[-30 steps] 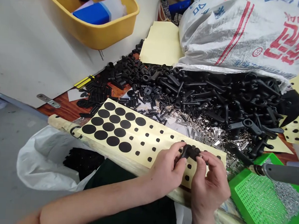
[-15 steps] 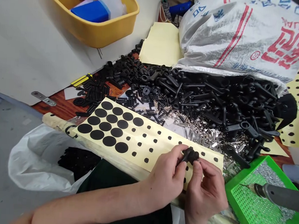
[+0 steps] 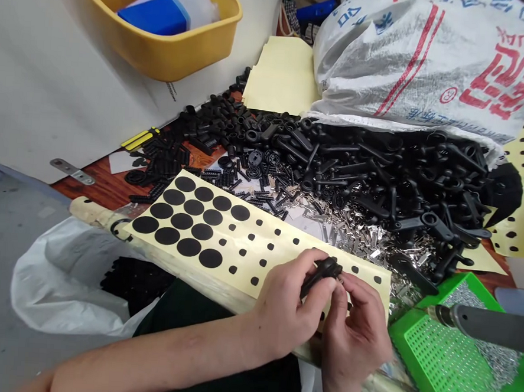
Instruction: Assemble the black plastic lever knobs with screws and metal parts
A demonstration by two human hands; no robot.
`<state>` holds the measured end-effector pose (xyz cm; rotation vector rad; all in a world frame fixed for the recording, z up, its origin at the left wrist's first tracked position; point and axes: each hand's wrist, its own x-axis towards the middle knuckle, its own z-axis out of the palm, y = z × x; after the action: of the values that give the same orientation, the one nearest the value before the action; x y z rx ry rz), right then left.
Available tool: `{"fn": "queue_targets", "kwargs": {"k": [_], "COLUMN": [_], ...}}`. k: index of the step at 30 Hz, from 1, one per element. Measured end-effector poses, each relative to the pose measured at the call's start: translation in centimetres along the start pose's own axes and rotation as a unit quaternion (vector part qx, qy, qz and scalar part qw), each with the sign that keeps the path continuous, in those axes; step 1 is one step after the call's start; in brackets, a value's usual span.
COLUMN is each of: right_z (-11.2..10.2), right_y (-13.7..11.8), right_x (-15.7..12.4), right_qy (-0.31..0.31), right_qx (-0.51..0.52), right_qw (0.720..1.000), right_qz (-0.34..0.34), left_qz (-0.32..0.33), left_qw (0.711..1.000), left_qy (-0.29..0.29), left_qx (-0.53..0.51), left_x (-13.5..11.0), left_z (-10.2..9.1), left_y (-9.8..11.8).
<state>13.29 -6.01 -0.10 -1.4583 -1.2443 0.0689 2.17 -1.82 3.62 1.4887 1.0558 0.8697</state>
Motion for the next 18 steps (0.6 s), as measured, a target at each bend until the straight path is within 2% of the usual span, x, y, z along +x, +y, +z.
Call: {"fn": "queue_targets", "kwargs": {"k": [3, 6, 8, 12, 15, 18], "right_z": [-0.6, -1.3, -1.7, -2.4, -2.6, -2.5], "right_y": [-0.3, -0.1, 0.4, 1.8, 1.8, 1.2], "right_x": [0.2, 0.7, 1.0, 1.4, 1.3, 1.2], "right_qy": [-0.046, -0.089, -0.129, -0.186, -0.186, -0.175], "right_qx": [0.105, 0.240, 0.284, 0.291, 0.289, 0.275], "right_qw": [0.991, 0.951, 0.926, 0.913, 0.918, 0.929], "right_qz": [0.073, 0.175, 0.214, 0.216, 0.198, 0.177], "left_qz": [0.011, 0.063, 0.107, 0.196, 0.245, 0.267], "left_qw": [1.000, 0.997, 0.993, 0.975, 0.958, 0.948], "left_qy": [0.019, 0.025, 0.027, 0.046, 0.055, 0.056], "left_qx": [0.009, 0.034, 0.050, 0.095, 0.136, 0.164], "left_x": [0.0, -0.2, -0.5, -0.8, -1.0, -1.1], "left_z": [-0.4, -0.8, -1.0, -1.3, -1.3, -1.1], "left_y": [0.0, 0.1, 0.1, 0.4, 0.5, 0.5]}}
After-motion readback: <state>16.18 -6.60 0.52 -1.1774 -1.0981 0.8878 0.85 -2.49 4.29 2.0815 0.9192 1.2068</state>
